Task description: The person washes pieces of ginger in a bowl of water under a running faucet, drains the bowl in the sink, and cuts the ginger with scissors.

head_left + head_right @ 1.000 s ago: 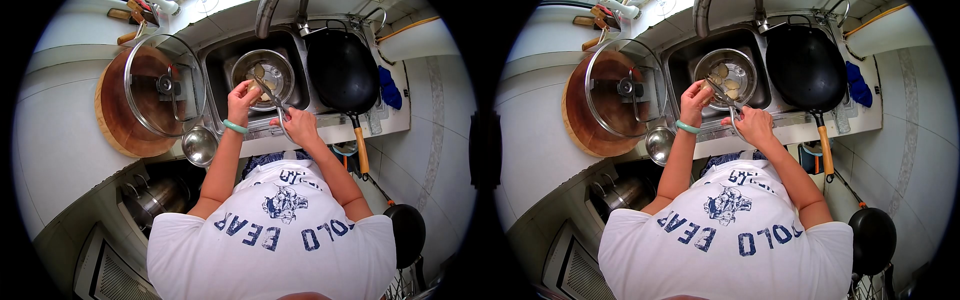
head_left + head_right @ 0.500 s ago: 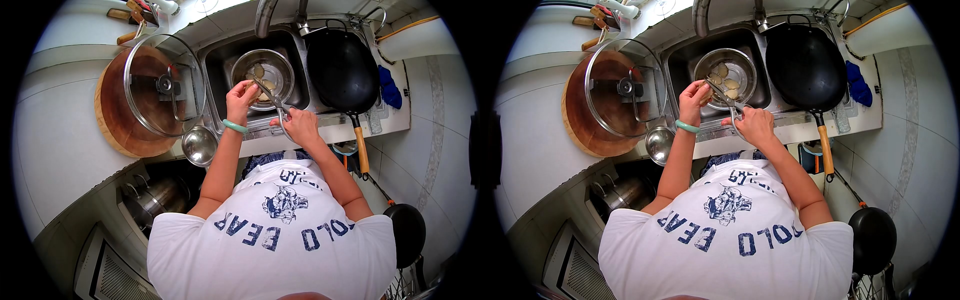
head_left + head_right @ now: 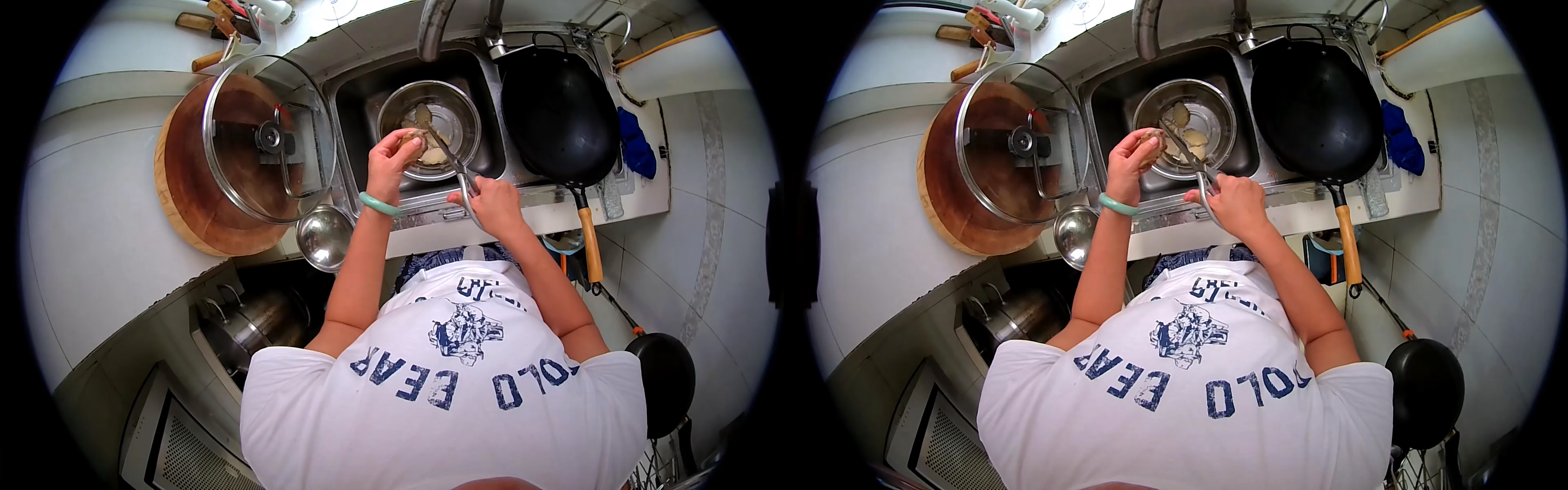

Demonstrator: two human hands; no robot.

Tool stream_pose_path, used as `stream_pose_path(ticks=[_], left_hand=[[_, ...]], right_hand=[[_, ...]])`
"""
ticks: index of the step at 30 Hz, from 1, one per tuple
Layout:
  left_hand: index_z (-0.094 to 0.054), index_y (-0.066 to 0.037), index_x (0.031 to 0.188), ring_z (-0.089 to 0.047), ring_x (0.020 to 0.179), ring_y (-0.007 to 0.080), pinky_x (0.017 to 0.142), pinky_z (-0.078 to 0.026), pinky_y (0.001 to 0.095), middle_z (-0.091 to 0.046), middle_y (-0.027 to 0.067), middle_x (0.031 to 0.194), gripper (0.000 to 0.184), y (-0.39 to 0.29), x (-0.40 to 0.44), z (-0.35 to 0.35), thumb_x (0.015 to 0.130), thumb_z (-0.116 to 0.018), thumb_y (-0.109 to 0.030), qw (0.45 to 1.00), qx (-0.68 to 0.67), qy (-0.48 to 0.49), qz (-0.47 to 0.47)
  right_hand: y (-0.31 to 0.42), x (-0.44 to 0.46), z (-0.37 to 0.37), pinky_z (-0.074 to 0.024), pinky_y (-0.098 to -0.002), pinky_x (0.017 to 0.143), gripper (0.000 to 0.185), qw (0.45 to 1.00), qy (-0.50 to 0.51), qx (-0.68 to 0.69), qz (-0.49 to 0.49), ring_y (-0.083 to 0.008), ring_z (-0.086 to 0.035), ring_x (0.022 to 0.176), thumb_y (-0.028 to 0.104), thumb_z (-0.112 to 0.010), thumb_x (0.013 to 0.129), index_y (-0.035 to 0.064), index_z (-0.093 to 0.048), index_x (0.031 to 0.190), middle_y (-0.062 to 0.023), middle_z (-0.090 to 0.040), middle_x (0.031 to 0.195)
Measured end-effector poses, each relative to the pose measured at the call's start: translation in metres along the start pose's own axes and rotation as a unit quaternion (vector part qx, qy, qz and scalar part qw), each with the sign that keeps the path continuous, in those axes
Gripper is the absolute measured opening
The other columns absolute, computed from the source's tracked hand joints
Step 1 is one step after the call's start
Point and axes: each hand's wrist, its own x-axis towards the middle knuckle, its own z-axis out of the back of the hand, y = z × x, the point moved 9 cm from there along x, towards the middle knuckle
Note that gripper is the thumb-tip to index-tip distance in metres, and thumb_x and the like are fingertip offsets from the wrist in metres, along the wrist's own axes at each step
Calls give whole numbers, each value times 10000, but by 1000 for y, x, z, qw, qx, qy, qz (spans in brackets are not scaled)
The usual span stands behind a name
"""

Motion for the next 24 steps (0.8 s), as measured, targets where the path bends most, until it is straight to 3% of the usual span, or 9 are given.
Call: stream_pose_path(ticks=[1, 3, 6, 10, 12, 24], left_hand=[[-623, -46, 982, -527, 674, 37, 557, -364, 164, -618, -12, 800, 188, 0, 1, 3, 819, -629, -141, 1000, 0, 0, 0], [-611, 3, 985, -589, 777, 81, 724, -470, 205, -628, 27, 873, 165, 1, 4, 4, 836, -602, -68, 1000, 9, 26, 0], [-605, 14, 975, -583, 787, 75, 743, -467, 205, -626, 25, 871, 152, 1, 7, 3, 842, -594, -58, 997, 18, 70, -16], [-600, 25, 956, -579, 794, 74, 744, -473, 210, -623, 26, 864, 141, -3, 8, 3, 839, -593, -52, 995, 31, 97, -18], [-579, 25, 986, -566, 783, 69, 737, -469, 214, -611, 18, 847, 159, -6, 8, 1, 852, -584, -60, 986, 112, 120, -36], [-577, 47, 963, -580, 762, 79, 702, -475, 208, -614, 34, 816, 161, -6, 8, 3, 828, -592, -39, 980, 134, 144, -14]], right_hand=[[0, 0, 1, -451, -410, 572, 647, 1000, 19, 7, -5, -324, -599, 589, 673, -603, 654, 27, -585, 655, -144, -577, 557], [-2, -1, 1, -458, -414, 599, 695, 999, 38, 13, -11, -326, -613, 628, 719, -569, 649, 25, -580, 682, -145, -597, 592], [-2, -1, 0, -452, -415, 634, 702, 998, 59, -1, 2, -323, -610, 667, 734, -556, 648, 34, -555, 698, -151, -602, 631], [2, -1, 4, -451, -408, 619, 698, 998, 52, -3, 21, -315, -602, 636, 733, -566, 638, 36, -541, 655, -141, -593, 609], [4, -1, 7, -450, -405, 613, 693, 998, 52, -4, 26, -312, -601, 626, 729, -574, 634, 37, -537, 645, -139, -593, 604], [12, -5, 18, -445, -390, 538, 666, 997, 3, -34, 66, -306, -586, 541, 690, -627, 615, 31, -540, 578, -127, -573, 533]])
